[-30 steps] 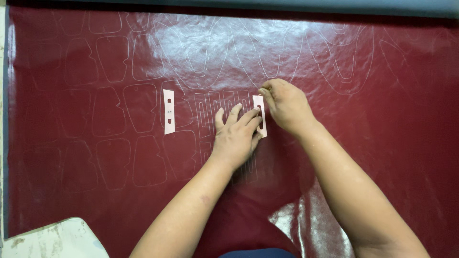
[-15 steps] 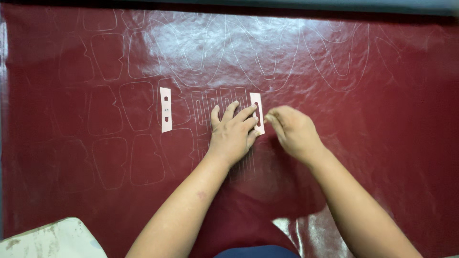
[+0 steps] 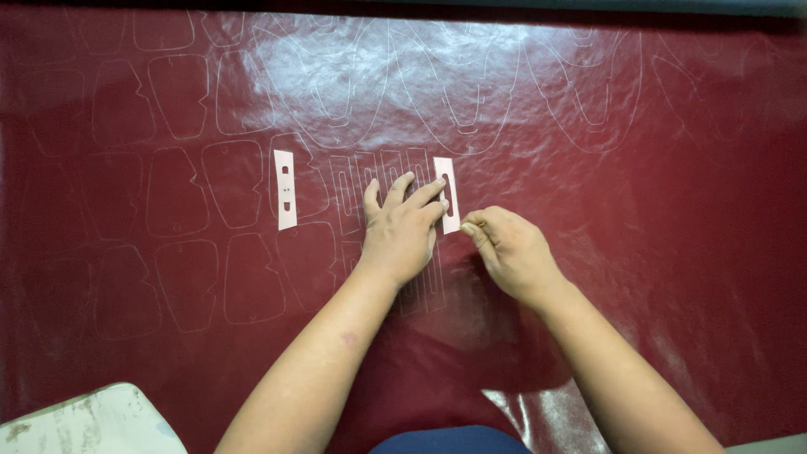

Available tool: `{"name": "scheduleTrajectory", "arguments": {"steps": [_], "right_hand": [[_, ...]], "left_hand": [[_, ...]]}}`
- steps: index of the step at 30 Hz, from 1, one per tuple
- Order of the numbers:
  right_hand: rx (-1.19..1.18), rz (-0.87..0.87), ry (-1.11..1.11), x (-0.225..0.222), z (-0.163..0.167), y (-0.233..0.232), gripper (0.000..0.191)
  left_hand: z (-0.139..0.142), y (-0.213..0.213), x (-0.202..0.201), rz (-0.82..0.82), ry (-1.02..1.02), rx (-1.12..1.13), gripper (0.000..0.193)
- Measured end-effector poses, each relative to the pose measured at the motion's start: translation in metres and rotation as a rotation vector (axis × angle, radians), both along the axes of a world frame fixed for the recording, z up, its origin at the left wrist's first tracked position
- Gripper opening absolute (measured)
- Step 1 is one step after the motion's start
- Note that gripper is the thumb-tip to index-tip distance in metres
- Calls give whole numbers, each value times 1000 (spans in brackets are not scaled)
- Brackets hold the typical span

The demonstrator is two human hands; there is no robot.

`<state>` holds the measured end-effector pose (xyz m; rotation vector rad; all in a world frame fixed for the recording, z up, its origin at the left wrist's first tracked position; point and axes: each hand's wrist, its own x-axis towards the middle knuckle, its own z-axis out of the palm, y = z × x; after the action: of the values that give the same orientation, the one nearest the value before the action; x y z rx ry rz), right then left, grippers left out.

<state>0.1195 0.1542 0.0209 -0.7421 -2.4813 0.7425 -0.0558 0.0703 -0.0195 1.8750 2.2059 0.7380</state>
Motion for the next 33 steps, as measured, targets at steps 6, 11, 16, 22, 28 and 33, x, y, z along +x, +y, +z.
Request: {"name": "scheduleTrajectory", "arguments": {"steps": [6,11,16,22,28,33], "right_hand": [[-63,27,-14,-6,0,-7,12],[56,42,26,-14,1,-2,11],[90,28,70,-25,0,6,11],[62,-12,131,-32,-7,15,11],[20,-121,107,-27,-14,18,11],[-13,-98,91,-22,-13,14,12]], "left_hand": [[4,-1,-2,-9,-16,-18,43],[11,0,-3,-15,-61,-50,38],[13,3,-3,6,-75,-57,36],[11,7,-4,58,-192,-138,65],[8,6,-4,63,-209,-98,70],[3,5,-3,62,-214,-96,65]]}}
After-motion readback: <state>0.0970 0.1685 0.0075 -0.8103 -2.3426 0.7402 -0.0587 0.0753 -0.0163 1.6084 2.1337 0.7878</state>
